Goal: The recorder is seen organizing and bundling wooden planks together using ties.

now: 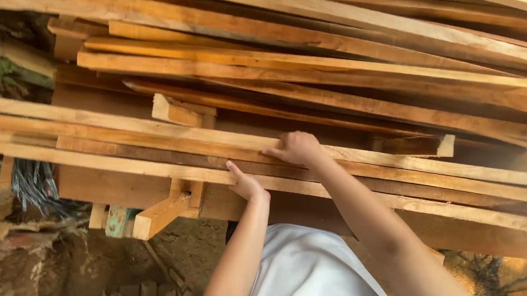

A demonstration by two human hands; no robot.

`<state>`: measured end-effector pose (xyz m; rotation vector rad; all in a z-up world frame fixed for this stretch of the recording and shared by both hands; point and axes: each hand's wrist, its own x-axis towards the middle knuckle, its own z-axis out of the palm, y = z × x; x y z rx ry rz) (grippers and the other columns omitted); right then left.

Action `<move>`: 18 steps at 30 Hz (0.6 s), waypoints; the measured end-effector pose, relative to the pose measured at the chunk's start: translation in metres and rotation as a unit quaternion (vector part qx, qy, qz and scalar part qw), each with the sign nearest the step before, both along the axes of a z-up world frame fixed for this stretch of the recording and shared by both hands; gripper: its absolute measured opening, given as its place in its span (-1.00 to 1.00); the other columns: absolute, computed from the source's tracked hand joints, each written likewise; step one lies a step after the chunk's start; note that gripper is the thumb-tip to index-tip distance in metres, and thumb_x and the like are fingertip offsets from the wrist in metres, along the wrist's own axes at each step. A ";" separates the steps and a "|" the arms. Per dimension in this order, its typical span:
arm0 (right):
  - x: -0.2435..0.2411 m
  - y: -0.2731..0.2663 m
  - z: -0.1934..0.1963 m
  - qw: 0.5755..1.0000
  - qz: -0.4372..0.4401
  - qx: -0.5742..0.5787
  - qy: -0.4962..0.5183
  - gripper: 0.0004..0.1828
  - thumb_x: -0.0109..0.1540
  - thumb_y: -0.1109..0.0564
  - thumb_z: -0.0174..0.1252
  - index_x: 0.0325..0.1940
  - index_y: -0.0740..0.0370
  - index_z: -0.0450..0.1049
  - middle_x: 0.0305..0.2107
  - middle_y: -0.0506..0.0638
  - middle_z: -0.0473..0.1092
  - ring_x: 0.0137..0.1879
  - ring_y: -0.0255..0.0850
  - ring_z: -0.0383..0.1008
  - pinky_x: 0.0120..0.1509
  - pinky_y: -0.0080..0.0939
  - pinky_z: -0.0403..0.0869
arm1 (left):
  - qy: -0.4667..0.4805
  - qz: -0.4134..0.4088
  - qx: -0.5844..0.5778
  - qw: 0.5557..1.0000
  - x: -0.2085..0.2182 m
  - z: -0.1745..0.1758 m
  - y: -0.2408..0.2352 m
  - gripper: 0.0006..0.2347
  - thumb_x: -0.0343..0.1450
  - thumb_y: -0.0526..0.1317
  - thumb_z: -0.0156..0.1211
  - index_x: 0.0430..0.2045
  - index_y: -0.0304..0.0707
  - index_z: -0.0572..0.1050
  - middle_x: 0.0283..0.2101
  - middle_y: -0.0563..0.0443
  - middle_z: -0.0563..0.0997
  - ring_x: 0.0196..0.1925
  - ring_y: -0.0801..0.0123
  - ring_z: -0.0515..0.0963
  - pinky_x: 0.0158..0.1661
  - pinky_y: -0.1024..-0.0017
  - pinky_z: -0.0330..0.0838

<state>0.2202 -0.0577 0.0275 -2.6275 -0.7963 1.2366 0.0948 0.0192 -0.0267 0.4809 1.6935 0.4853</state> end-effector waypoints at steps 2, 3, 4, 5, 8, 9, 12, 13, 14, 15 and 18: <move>0.010 0.004 -0.027 0.999 -0.003 -0.013 0.041 0.06 0.05 -0.74 -0.03 0.13 0.19 0.59 0.00 0.21 0.56 0.22 0.14 0.52 0.30 0.08 0.47 | 0.009 0.012 0.001 1.000 -0.007 -0.011 -0.003 -0.12 0.29 0.38 0.33 0.32 -0.25 0.15 0.37 -0.25 0.29 0.46 0.03 0.27 0.45 0.15 0.11; 0.020 0.010 -0.040 0.997 -0.013 -0.019 0.077 0.14 -0.04 -0.79 0.05 0.13 0.21 0.61 0.01 0.22 0.55 0.24 0.15 0.51 0.33 0.08 0.46 | 0.012 0.017 0.009 1.000 -0.004 -0.016 -0.001 -0.14 0.30 0.36 0.34 0.29 -0.29 0.18 0.34 -0.29 0.31 0.45 0.01 0.28 0.44 0.16 0.13; 0.023 0.015 -0.037 0.997 -0.005 -0.020 0.076 0.14 -0.04 -0.79 0.05 0.13 0.21 0.61 0.01 0.22 0.55 0.24 0.15 0.51 0.33 0.08 0.46 | 0.012 0.025 0.009 1.000 -0.001 -0.008 0.000 -0.14 0.30 0.36 0.34 0.29 -0.29 0.18 0.34 -0.29 0.31 0.45 0.01 0.28 0.44 0.16 0.13; 0.028 0.019 -0.034 0.991 -0.026 -0.045 0.124 0.14 -0.07 -0.77 0.10 0.16 0.21 0.59 0.08 0.21 0.52 0.29 0.11 0.46 0.37 0.05 0.43 | 0.000 0.041 0.018 0.999 0.004 0.001 0.000 -0.15 0.31 0.32 0.36 0.32 -0.30 0.17 0.36 -0.29 0.30 0.46 0.00 0.26 0.44 0.14 0.11; 0.049 0.032 -0.033 0.981 -0.052 -0.066 0.175 0.14 -0.09 -0.71 0.19 0.22 0.22 0.55 0.15 0.21 0.48 0.36 0.09 0.41 0.44 0.03 0.37 | -0.015 0.061 0.026 0.998 0.020 0.006 0.005 -0.15 0.31 0.29 0.38 0.34 -0.27 0.17 0.38 -0.26 0.29 0.47 0.01 0.25 0.44 0.14 0.13; 0.038 0.026 -0.036 0.976 -0.066 -0.067 0.197 0.13 -0.08 -0.67 0.23 0.25 0.23 0.52 0.16 0.23 0.47 0.37 0.10 0.40 0.47 0.06 0.34 | -0.001 0.056 0.021 0.998 0.007 0.007 -0.001 -0.16 0.31 0.30 0.38 0.35 -0.24 0.18 0.38 -0.24 0.31 0.47 0.04 0.26 0.43 0.16 0.15; 0.036 0.024 -0.040 0.971 -0.081 -0.077 0.209 0.27 -0.18 -0.76 0.23 0.27 0.23 0.51 0.20 0.21 0.43 0.40 0.12 0.35 0.53 0.09 0.25 | -0.003 0.073 0.054 0.996 0.009 -0.002 -0.003 -0.23 0.32 0.24 0.40 0.28 -0.29 0.24 0.29 -0.28 0.39 0.41 0.03 0.34 0.40 0.18 0.21; 0.034 0.025 -0.037 0.971 -0.079 -0.075 0.211 0.27 -0.18 -0.76 0.23 0.27 0.23 0.51 0.20 0.21 0.43 0.40 0.12 0.35 0.53 0.09 0.25 | -0.002 0.074 0.056 0.996 0.008 -0.002 0.000 -0.23 0.32 0.24 0.40 0.28 -0.29 0.24 0.29 -0.28 0.39 0.41 0.03 0.34 0.40 0.18 0.21; 0.032 0.027 -0.033 0.969 -0.079 -0.068 0.225 0.24 -0.15 -0.72 0.24 0.28 0.25 0.49 0.22 0.22 0.42 0.42 0.10 0.33 0.54 0.08 0.24 | 0.008 0.068 0.061 0.996 0.006 -0.003 0.003 -0.25 0.32 0.23 0.40 0.24 -0.31 0.28 0.26 -0.28 0.43 0.38 0.05 0.38 0.38 0.18 0.24; 0.042 0.024 -0.029 0.968 -0.082 -0.064 0.227 0.21 -0.11 -0.68 0.25 0.30 0.27 0.48 0.24 0.22 0.41 0.45 0.08 0.30 0.55 0.07 0.22 | 0.007 0.060 0.060 0.996 0.017 -0.006 0.002 -0.27 0.32 0.23 0.40 0.21 -0.33 0.31 0.22 -0.28 0.47 0.35 0.07 0.42 0.36 0.18 0.28; 0.038 0.014 -0.068 0.968 -0.093 -0.067 0.223 0.14 -0.17 -0.70 0.29 0.16 0.20 0.59 0.10 0.19 0.51 0.31 0.07 0.45 0.43 0.04 0.38 | 0.079 0.048 0.086 0.992 -0.003 -0.050 -0.006 -0.27 0.30 0.24 0.42 0.17 -0.37 0.35 0.18 -0.33 0.51 0.33 0.01 0.44 0.33 0.18 0.32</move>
